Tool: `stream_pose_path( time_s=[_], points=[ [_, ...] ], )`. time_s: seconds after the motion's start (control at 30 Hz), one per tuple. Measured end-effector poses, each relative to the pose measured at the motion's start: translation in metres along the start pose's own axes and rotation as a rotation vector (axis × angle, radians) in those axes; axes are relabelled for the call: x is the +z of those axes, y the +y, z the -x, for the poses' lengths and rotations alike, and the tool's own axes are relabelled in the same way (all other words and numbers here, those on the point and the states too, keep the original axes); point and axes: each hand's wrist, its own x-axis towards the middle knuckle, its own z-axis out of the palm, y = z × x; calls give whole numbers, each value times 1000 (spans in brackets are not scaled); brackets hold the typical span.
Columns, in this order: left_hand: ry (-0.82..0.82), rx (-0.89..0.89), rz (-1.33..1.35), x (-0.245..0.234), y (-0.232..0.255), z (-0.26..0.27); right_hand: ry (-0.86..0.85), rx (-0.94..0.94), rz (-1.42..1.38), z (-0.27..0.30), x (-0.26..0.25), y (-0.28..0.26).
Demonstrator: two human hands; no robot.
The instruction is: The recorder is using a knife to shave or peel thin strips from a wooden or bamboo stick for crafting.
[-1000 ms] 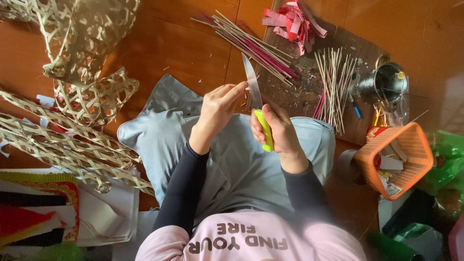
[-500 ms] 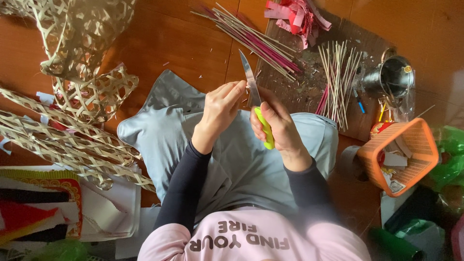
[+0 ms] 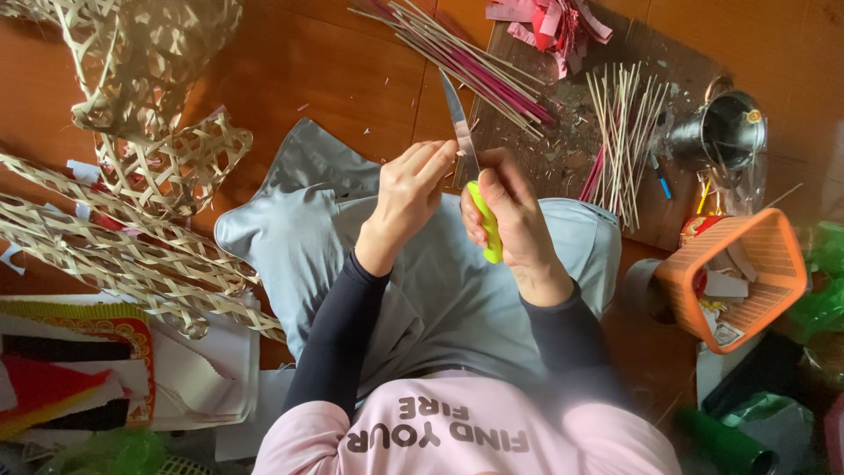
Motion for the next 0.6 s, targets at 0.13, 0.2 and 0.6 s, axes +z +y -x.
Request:
stream_pose_path(
  time_s=[0.13, 0.2, 0.6],
  points=[
    [0, -39, 47, 1, -3, -1, 29, -52, 130, -3, 9, -3],
    [-31, -198, 265, 3, -11, 0, 22, -91, 200, -6, 11, -6],
    [-10, -571, 1120, 14, -38, 15, -7, -230, 478, -15, 11, 11]
  ],
)
